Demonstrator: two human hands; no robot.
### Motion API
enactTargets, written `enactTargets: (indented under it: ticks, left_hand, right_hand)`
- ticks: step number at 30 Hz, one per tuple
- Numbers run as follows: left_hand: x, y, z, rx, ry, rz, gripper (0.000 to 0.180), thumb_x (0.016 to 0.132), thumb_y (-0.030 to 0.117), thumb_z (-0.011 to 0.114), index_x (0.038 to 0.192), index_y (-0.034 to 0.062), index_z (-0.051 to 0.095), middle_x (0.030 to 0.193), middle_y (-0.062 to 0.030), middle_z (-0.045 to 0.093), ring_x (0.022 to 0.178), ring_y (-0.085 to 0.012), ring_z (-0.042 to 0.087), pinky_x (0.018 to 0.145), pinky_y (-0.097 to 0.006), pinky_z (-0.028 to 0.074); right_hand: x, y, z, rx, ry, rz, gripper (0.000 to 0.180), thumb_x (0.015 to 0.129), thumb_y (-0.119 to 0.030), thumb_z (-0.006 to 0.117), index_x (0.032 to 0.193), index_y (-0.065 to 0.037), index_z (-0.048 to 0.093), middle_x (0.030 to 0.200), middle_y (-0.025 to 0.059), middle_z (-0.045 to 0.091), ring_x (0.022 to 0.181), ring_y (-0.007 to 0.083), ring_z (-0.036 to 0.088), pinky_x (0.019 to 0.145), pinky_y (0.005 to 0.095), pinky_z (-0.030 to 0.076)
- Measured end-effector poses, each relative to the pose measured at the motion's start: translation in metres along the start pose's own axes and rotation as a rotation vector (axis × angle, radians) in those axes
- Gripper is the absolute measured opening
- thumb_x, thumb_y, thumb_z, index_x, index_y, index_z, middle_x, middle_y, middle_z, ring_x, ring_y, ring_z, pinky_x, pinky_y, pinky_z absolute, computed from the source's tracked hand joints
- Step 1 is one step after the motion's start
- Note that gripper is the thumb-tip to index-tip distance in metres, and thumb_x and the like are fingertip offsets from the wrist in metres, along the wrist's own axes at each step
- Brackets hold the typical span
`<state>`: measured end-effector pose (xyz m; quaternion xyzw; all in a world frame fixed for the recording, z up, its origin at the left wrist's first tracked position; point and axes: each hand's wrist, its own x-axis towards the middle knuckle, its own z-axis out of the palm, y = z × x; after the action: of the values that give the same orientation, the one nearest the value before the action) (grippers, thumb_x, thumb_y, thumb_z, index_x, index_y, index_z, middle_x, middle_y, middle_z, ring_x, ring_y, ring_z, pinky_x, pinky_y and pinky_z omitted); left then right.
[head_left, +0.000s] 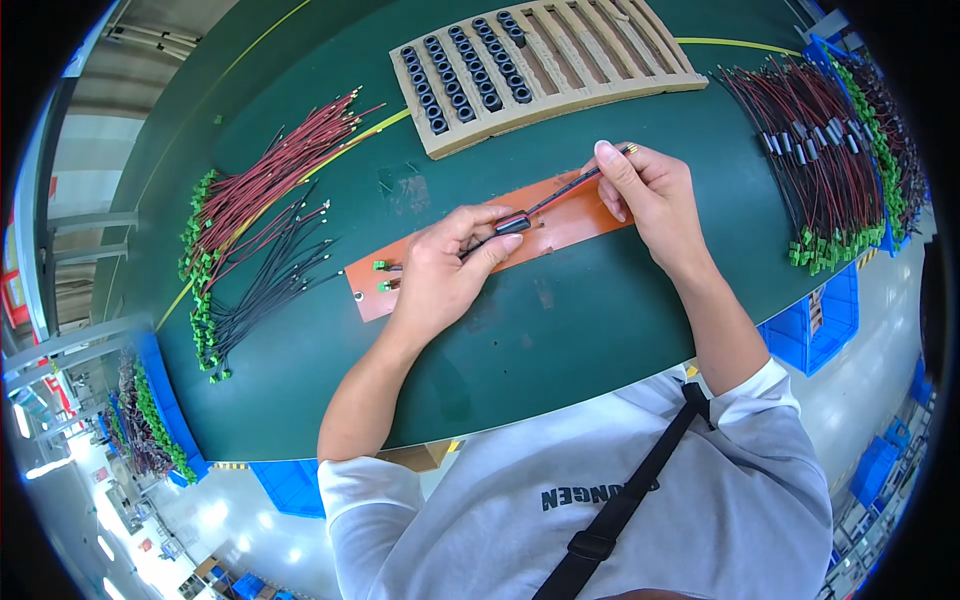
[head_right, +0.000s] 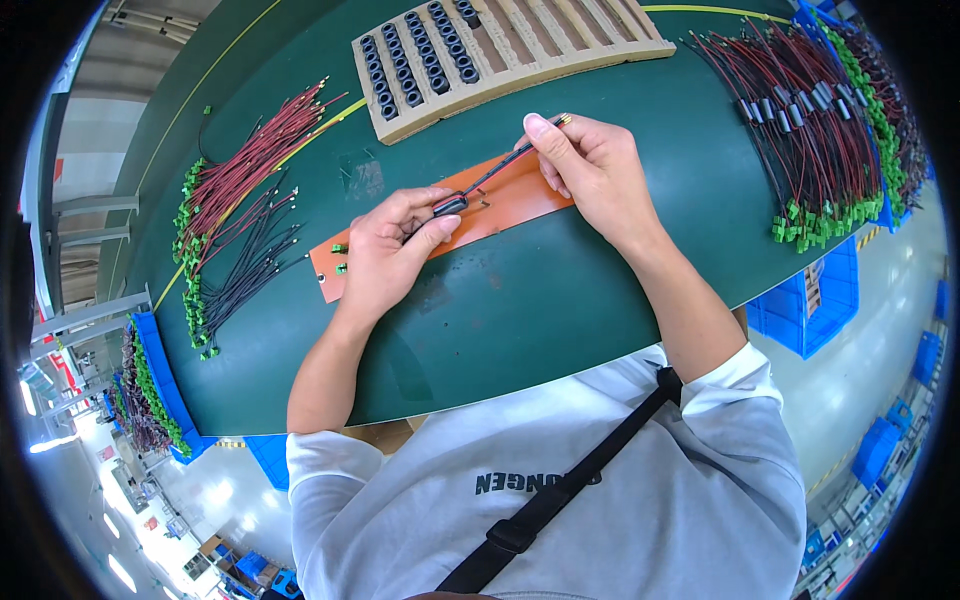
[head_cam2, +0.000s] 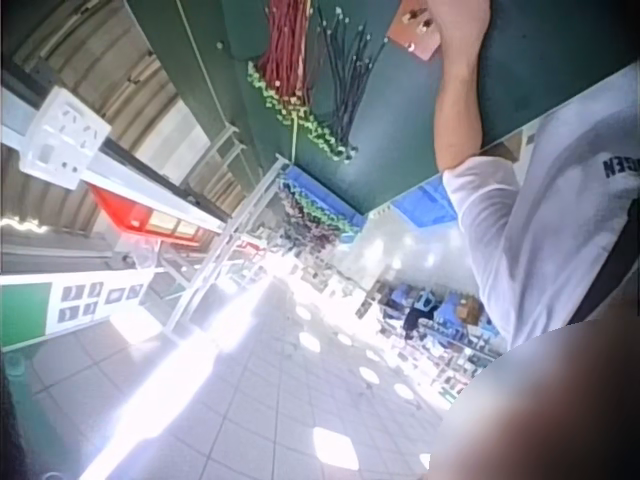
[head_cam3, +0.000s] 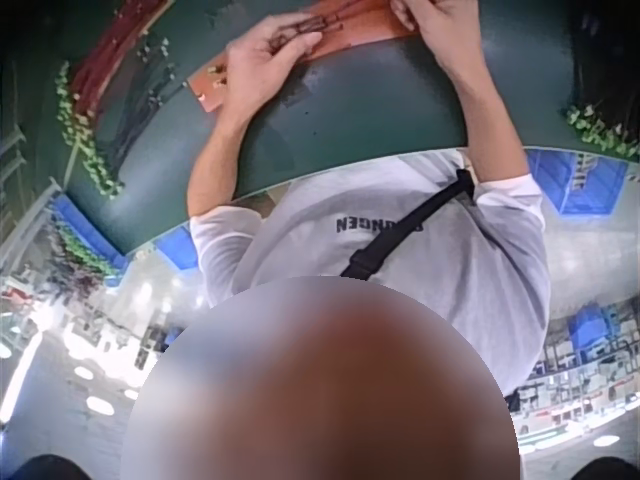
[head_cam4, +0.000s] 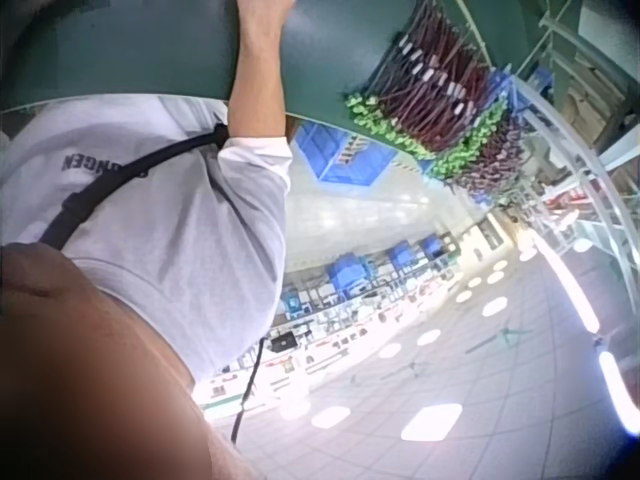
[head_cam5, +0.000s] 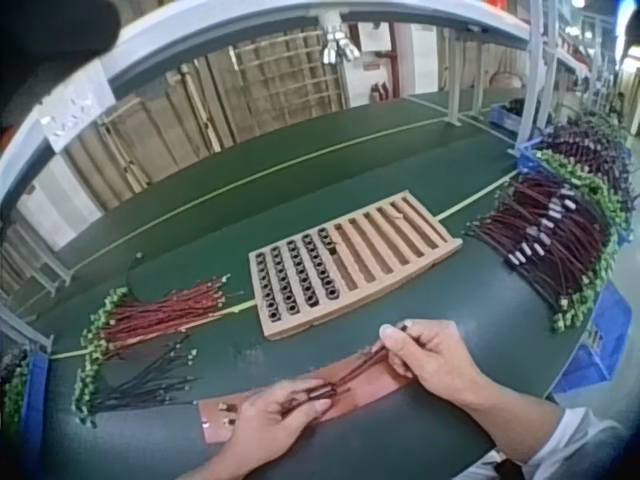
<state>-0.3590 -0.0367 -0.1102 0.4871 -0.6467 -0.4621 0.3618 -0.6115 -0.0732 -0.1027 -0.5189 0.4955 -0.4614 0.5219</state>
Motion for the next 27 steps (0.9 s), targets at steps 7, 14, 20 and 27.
enactTargets:
  ticks: [7, 14, 20, 27]
  left_hand:
    - [-0.004, 0.000, 0.013, 0.180, 0.149, 0.182, 0.025, 0.091, 0.003, 0.076, 0.115, -0.0044, 0.070, 0.103, -0.0119, 0.078, 0.092, -0.0159, 0.076, 0.082, -0.027, 0.059]
    - [-0.003, -0.008, 0.016, 0.300, 0.209, 0.314, 0.026, 0.089, 0.008, 0.080, 0.110, -0.0039, 0.069, 0.094, -0.0157, 0.077, 0.080, -0.0224, 0.077, 0.069, -0.033, 0.061]
    - [-0.005, -0.004, 0.016, 0.433, 0.195, 0.361, 0.022, 0.090, 0.008, 0.080, 0.107, -0.0038, 0.072, 0.090, -0.0132, 0.078, 0.072, -0.0141, 0.074, 0.063, -0.026, 0.059]
    - [-0.004, -0.007, 0.011, 0.490, 0.099, 0.412, 0.020, 0.085, 0.012, 0.084, 0.094, 0.0007, 0.071, 0.086, -0.0118, 0.078, 0.064, -0.0195, 0.072, 0.058, -0.030, 0.057]
  right_hand:
    - [0.000, -0.004, -0.002, 0.148, -0.071, 0.057, 0.032, 0.104, -0.029, 0.065, 0.095, 0.001, 0.073, 0.068, 0.0000, 0.060, 0.059, 0.0059, 0.053, 0.053, 0.0225, 0.042]
    - [-0.003, -0.006, 0.000, 0.177, -0.079, 0.104, 0.034, 0.106, -0.031, 0.061, 0.097, 0.001, 0.071, 0.075, 0.0009, 0.064, 0.061, 0.0072, 0.058, 0.053, 0.0225, 0.046]
    - [-0.003, -0.006, -0.002, 0.276, -0.072, 0.213, 0.039, 0.106, -0.033, 0.059, 0.097, 0.003, 0.072, 0.075, 0.0038, 0.066, 0.061, 0.0081, 0.059, 0.050, 0.0225, 0.045]
    - [-0.003, -0.004, -0.001, 0.273, -0.097, 0.211, 0.038, 0.106, -0.031, 0.060, 0.099, 0.004, 0.073, 0.076, 0.0051, 0.066, 0.061, 0.0084, 0.060, 0.049, 0.0225, 0.046]
